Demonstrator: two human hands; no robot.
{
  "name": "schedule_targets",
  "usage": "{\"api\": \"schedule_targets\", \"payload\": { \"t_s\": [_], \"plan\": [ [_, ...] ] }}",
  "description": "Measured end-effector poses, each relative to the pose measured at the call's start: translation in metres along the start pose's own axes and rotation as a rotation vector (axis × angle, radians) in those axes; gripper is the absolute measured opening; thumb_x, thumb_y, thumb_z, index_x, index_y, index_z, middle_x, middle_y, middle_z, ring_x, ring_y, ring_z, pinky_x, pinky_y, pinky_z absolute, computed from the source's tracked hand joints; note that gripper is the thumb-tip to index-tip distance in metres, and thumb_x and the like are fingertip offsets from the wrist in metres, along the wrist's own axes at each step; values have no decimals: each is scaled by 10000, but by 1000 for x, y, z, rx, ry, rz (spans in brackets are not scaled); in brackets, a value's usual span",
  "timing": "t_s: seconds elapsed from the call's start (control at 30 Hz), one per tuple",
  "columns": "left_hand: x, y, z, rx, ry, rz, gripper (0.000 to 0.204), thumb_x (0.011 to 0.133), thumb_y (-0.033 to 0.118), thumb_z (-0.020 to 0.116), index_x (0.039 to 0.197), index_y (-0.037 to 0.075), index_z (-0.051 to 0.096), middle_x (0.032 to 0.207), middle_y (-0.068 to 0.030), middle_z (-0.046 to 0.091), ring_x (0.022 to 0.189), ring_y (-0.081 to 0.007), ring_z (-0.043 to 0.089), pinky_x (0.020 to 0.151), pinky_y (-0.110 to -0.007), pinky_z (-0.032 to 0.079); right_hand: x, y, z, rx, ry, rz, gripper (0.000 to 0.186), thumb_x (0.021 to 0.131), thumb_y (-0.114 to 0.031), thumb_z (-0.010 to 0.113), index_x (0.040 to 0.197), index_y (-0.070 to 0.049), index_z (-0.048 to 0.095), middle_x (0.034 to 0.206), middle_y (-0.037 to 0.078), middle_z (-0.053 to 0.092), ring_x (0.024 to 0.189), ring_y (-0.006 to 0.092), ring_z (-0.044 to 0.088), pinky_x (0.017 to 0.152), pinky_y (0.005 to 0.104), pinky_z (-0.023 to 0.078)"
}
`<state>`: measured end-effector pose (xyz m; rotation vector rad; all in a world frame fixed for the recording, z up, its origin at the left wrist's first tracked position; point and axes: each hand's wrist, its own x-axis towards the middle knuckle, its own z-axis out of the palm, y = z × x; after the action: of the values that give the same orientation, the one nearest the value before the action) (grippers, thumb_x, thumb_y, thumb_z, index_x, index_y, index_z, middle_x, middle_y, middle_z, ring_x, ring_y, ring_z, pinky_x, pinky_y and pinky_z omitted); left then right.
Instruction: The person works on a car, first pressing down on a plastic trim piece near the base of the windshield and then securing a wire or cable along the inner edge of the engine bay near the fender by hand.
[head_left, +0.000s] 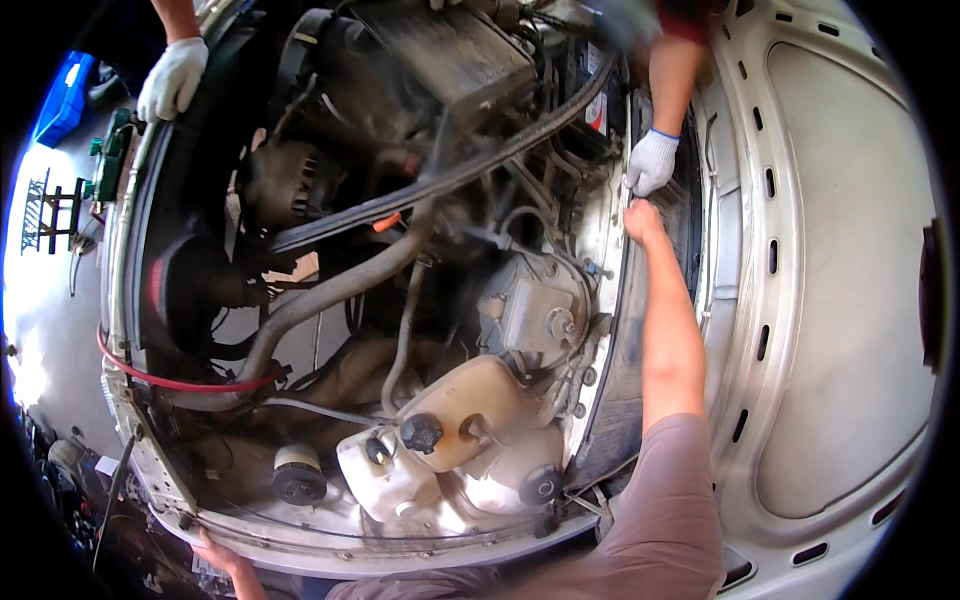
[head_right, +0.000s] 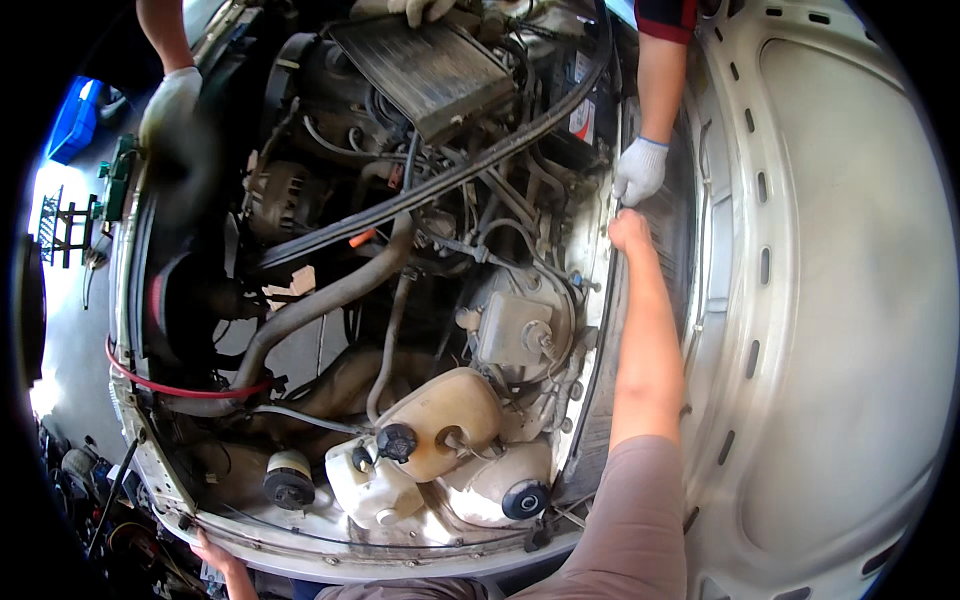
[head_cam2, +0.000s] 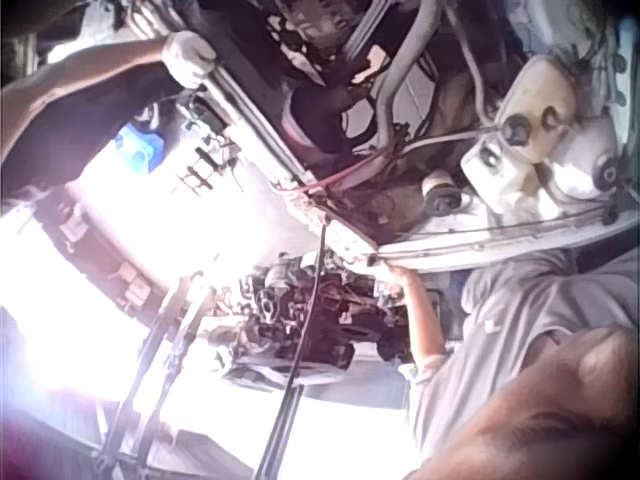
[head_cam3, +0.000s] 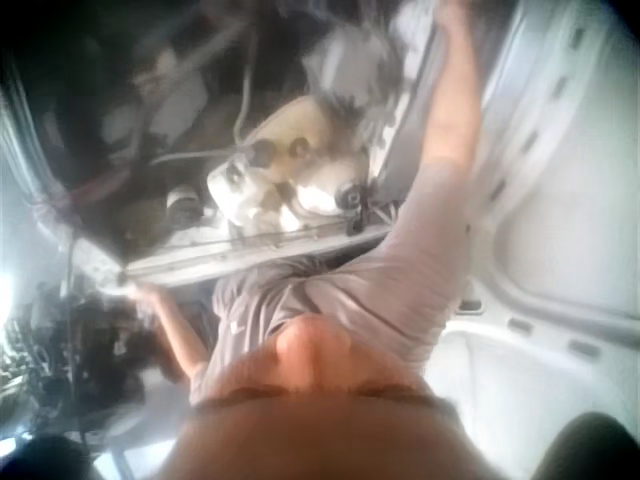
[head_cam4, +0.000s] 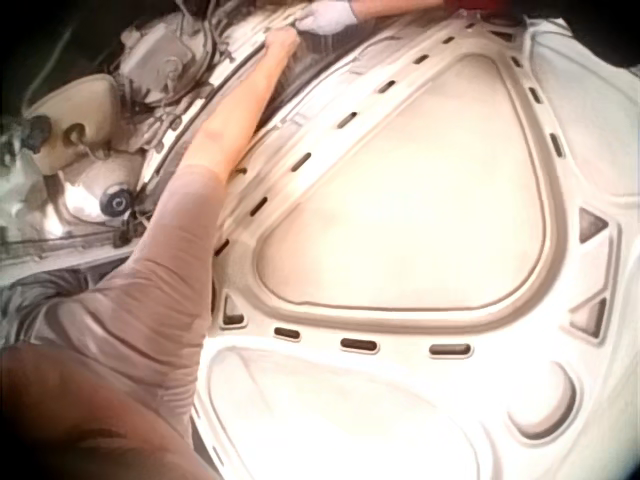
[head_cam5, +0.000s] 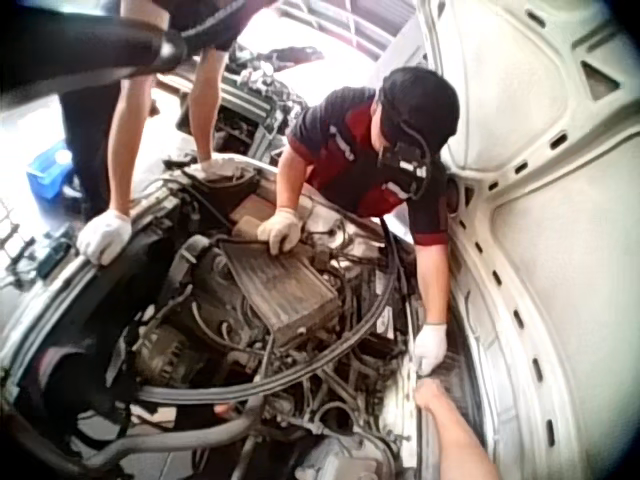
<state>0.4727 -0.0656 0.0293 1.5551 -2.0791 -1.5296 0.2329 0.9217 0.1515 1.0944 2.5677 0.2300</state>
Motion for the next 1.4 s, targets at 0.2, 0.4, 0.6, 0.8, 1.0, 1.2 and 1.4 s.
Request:
{"api": "schedule_targets", "payload": {
  "t_s": [0.2, 0.4, 0.6, 0.8, 1.0, 1.2, 1.4],
  "plan": [
    [19, -22, -20, -16, -45, 43, 468, 923, 242, 601, 1274, -44, 478, 1220, -187, 583, 1022, -276, 600, 917, -409, 490, 9, 6, -3, 68, -53, -5, 318, 914, -287, 584, 1000, 8, 663, 1113, 288, 647, 1096, 453, 601, 950, 503, 476],
    [18, -5, -11, -45, -75, -11, 475, 944, 246, 574, 1290, -57, 454, 1269, -219, 549, 1028, -292, 602, 910, -437, 496, -1, 11, 5, -42, -3, -110, 321, 935, -284, 553, 977, 16, 659, 1072, 318, 634, 1075, 475, 591, 927, 532, 466],
    [28, -32, -30, -57, -72, -16, 494, 927, 237, 601, 1306, -31, 432, 1290, -197, 534, 1102, -284, 569, 969, -429, 464, -9, -4, 10, -34, 46, -40, 311, 885, -285, 587, 995, -12, 687, 1065, 295, 661, 1042, 458, 622, 930, 509, 489],
    [9, -9, -10, -45, 7, -36, 541, 908, 254, 627, 1307, -48, 421, 1264, -224, 542, 1060, -313, 585, 941, -442, 492, -111, 6, -1, 200, 322, 91, 371, 894, -358, 649, 837, 6, 610, 922, 291, 661, 937, 485, 625, 818, 526, 484],
    [0, 1, -5, 39, 6, -22, 625, 913, 256, 640, 1373, -69, 369, 1323, -254, 522, 1116, -342, 581, 979, -439, 487, -253, 68, 67, 287, 289, -17, 361, 894, -337, 662, 763, -8, 593, 764, 243, 638, 797, 458, 631, 706, 510, 486],
    [5, -2, -3, 79, -5, -2, 617, 919, 232, 631, 1386, -69, 362, 1375, -253, 486, 1151, -341, 564, 1001, -436, 466, -318, 61, 72, 204, 81, 52, 326, 930, -332, 599, 900, -9, 629, 931, 300, 648, 945, 506, 601, 839, 546, 483],
    [9, -7, -5, 125, 26, 18, 580, 907, 216, 638, 1333, -68, 365, 1308, -246, 525, 1095, -342, 596, 961, -445, 504, -293, 59, 83, 159, 14, -9, 256, 908, -276, 607, 904, -25, 654, 963, 304, 641, 980, 478, 613, 849, 527, 486]
  ]
}}
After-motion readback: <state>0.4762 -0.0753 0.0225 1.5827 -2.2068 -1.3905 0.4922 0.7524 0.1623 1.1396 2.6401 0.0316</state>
